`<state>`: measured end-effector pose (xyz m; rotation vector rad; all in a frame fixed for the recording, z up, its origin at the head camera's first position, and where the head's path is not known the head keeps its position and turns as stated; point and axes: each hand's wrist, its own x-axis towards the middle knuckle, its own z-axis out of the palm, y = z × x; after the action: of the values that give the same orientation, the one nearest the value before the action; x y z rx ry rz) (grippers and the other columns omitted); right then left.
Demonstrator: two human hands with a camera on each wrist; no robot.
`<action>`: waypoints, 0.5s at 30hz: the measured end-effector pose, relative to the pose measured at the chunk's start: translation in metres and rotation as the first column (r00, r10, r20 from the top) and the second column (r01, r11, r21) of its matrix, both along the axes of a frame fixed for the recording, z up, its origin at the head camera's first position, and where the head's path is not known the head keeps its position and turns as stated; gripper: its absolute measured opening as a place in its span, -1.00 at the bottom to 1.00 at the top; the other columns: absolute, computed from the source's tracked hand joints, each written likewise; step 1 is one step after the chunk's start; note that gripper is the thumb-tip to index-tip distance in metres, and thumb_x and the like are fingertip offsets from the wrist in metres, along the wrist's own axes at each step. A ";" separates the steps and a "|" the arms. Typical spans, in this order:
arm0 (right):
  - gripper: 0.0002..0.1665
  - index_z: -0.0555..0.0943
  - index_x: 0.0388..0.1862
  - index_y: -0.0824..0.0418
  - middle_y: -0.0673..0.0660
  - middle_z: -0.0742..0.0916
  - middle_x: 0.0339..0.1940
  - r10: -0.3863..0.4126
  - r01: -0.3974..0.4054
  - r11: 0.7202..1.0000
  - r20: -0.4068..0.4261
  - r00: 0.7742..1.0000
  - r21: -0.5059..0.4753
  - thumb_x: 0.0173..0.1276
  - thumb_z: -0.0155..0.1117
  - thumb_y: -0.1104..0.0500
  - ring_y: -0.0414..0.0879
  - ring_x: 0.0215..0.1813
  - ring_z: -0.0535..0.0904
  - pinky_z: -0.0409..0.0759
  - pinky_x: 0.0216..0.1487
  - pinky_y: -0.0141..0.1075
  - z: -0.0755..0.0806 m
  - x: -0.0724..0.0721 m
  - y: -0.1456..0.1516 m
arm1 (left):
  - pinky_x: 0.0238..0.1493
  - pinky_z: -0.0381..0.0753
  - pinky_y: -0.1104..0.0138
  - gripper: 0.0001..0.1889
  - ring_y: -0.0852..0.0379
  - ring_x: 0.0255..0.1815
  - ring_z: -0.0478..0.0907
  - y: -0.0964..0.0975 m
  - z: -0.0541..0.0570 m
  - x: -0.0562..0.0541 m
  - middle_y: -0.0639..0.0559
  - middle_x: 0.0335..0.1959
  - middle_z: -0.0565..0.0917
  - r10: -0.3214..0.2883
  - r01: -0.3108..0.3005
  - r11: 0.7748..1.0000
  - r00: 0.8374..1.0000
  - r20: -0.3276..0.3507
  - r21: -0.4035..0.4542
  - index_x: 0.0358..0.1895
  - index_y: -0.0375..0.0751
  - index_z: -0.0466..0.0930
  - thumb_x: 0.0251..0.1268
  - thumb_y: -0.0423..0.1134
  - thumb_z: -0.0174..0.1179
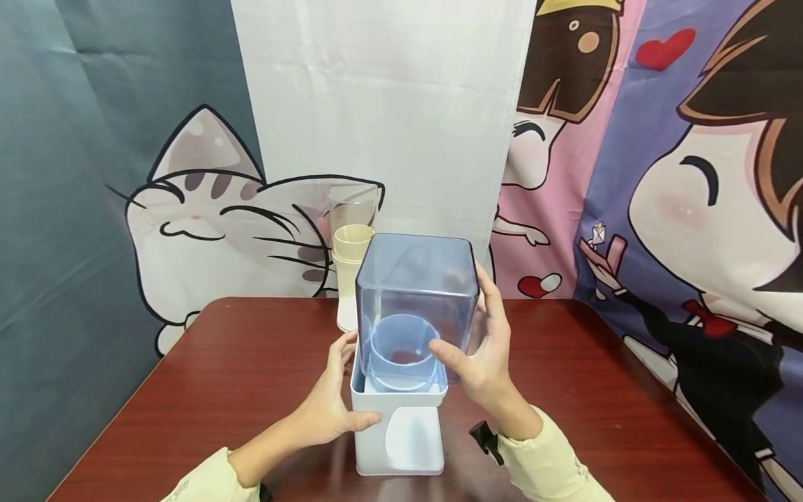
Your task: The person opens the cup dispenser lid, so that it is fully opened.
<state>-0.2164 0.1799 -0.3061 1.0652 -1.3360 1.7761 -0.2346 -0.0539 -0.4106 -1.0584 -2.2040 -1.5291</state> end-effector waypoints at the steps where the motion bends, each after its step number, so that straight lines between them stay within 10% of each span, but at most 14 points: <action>1: -0.05 0.30 0.40 0.42 0.33 0.59 0.23 0.007 -0.007 1.000 -0.002 1.000 -0.008 0.00 0.50 0.35 0.09 0.25 0.52 0.46 0.28 -0.22 0.002 0.000 -0.001 | 0.33 0.31 0.00 0.25 0.06 0.35 0.34 0.000 0.000 0.000 0.00 0.31 0.40 0.004 -0.004 1.000 1.000 0.001 0.004 0.52 -0.18 -0.12 -0.18 0.12 0.56; 15: -0.08 0.27 0.37 0.46 0.40 0.57 0.24 0.142 -0.146 0.983 -0.042 0.989 -0.109 -0.01 0.41 0.46 0.14 0.25 0.49 0.43 0.31 -0.13 0.008 0.003 0.004 | 0.34 0.34 -0.01 0.20 0.05 0.40 0.33 -0.005 0.006 -0.003 0.02 0.40 0.38 -0.012 0.012 0.999 1.000 0.012 -0.051 0.56 0.03 -0.12 -0.11 0.01 0.54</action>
<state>-0.2134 0.1841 -0.2977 1.1501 -1.1496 1.9056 -0.2374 -0.0594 -0.4048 -1.0819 -2.2602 -1.4954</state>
